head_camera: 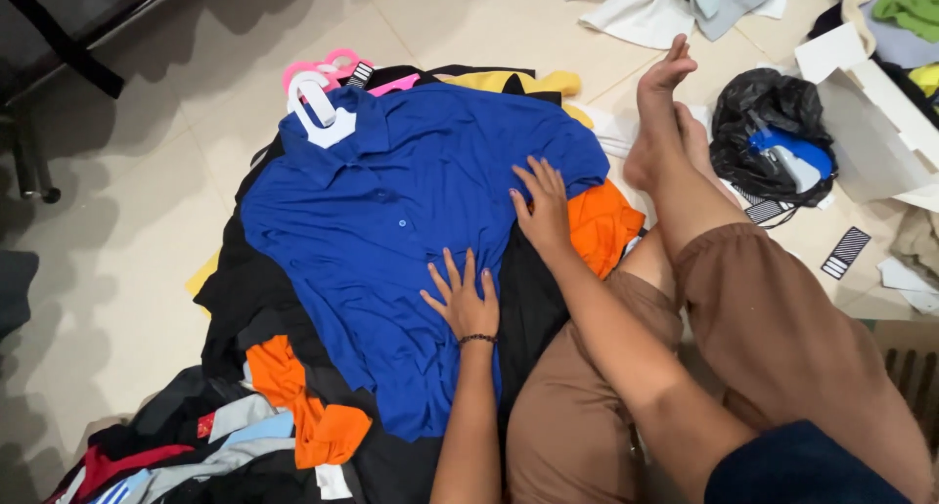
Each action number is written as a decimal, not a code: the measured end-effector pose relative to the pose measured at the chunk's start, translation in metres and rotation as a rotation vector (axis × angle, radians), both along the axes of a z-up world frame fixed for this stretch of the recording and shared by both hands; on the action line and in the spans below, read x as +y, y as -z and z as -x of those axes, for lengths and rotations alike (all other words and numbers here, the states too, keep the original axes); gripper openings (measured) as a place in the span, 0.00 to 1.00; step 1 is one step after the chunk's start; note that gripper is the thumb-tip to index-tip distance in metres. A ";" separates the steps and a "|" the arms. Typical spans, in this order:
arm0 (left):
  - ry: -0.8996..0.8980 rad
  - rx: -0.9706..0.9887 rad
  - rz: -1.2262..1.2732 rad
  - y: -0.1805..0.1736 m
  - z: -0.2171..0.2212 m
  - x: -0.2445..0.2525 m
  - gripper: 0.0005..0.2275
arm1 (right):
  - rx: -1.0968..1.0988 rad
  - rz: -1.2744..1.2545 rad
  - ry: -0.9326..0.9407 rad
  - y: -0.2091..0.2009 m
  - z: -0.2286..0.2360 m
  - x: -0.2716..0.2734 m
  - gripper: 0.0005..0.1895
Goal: The person is sitting on the floor, sorting through a pile of clothes and placing individual shirts onto plastic hangers.
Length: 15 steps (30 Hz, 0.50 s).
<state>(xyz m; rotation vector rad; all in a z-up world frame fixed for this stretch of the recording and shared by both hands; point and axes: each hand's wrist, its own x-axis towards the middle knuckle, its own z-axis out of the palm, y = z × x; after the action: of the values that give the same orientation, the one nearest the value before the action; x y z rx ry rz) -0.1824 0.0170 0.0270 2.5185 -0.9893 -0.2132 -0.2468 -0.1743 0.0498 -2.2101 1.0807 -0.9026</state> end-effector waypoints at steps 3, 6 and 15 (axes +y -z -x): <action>-0.110 -0.239 0.280 0.017 -0.002 -0.001 0.10 | 0.028 0.199 0.212 0.005 0.003 0.015 0.08; -0.108 -0.239 0.378 0.031 -0.005 -0.001 0.03 | 0.336 -0.267 0.153 0.032 0.007 0.039 0.30; -0.049 0.327 0.843 -0.061 0.036 -0.027 0.04 | -0.526 -0.978 0.120 0.017 0.012 0.049 0.16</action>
<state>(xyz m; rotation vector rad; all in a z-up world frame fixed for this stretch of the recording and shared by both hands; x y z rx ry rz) -0.2183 -0.0103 0.0885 1.6691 -0.6829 -0.1433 -0.2591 -0.1255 0.0323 -1.0465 1.0668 -0.7087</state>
